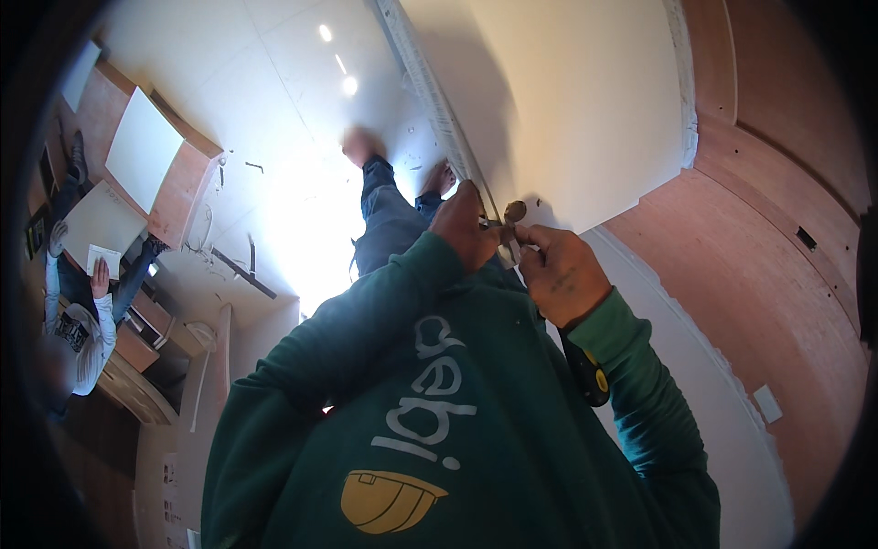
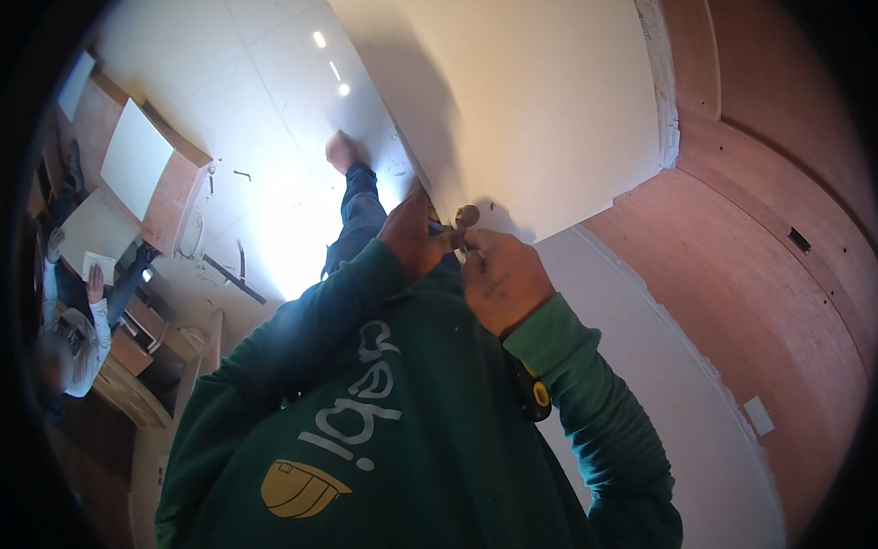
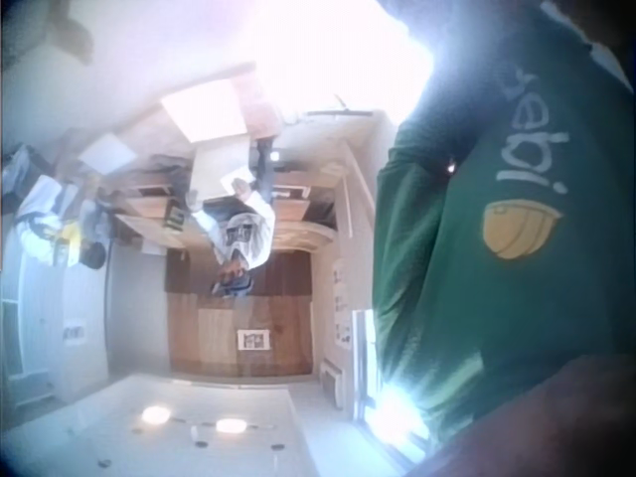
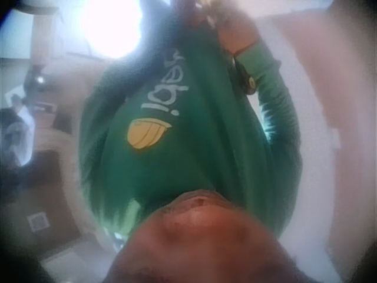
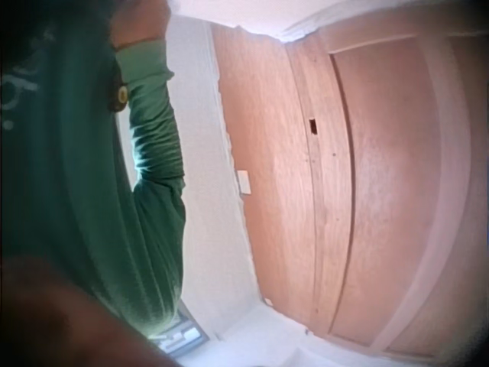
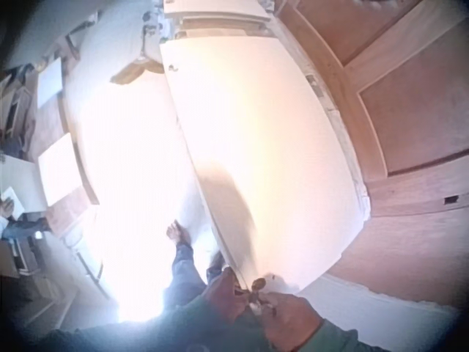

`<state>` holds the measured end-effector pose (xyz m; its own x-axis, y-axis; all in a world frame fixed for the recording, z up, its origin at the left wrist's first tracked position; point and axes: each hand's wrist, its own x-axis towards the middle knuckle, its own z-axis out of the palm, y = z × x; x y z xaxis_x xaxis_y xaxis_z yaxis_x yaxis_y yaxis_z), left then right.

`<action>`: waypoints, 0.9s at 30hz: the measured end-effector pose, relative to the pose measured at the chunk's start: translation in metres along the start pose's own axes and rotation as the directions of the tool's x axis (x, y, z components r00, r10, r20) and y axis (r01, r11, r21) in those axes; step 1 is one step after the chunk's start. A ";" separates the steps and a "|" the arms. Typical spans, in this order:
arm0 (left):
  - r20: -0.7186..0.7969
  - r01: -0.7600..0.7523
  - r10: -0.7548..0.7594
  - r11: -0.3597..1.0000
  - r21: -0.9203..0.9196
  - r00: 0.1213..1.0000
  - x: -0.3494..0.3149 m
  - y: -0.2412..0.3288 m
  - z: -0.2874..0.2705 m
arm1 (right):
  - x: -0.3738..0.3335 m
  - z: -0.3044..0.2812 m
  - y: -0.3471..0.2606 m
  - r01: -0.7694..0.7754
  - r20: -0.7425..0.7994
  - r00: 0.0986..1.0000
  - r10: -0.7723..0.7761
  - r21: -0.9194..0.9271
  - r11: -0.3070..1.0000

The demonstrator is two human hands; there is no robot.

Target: The person installs a white cabinet door onto a wall-mounted cabinet frame. They use a screwdriver to tighten screws into the door's mounting points, securing it in place. The person adjusts the door's position and continues fastening it.

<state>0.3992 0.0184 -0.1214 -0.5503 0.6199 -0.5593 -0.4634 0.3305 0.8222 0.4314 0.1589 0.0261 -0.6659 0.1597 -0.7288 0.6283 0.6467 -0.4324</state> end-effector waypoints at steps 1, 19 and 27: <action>-0.008 0.017 -0.017 0.999 -0.028 1.000 0.000 0.003 0.000 | 0.001 0.000 0.002 0.040 0.011 0.999 -0.039 -0.045 0.998; -0.202 0.053 -0.047 0.998 0.025 0.978 -0.012 -0.016 0.039 | 0.005 -0.033 0.017 0.332 0.289 0.917 -0.275 -0.173 0.927; -0.234 -0.006 0.021 0.998 0.063 0.972 -0.026 -0.015 0.034 | 0.012 -0.016 0.023 0.146 0.330 0.940 -0.090 -0.150 0.978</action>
<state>0.4440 0.0221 -0.1157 -0.7073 0.4428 -0.5511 -0.4150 0.3710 0.8308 0.4315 0.1875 0.0162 -0.5491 -0.1543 -0.8214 0.4566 0.7678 -0.4494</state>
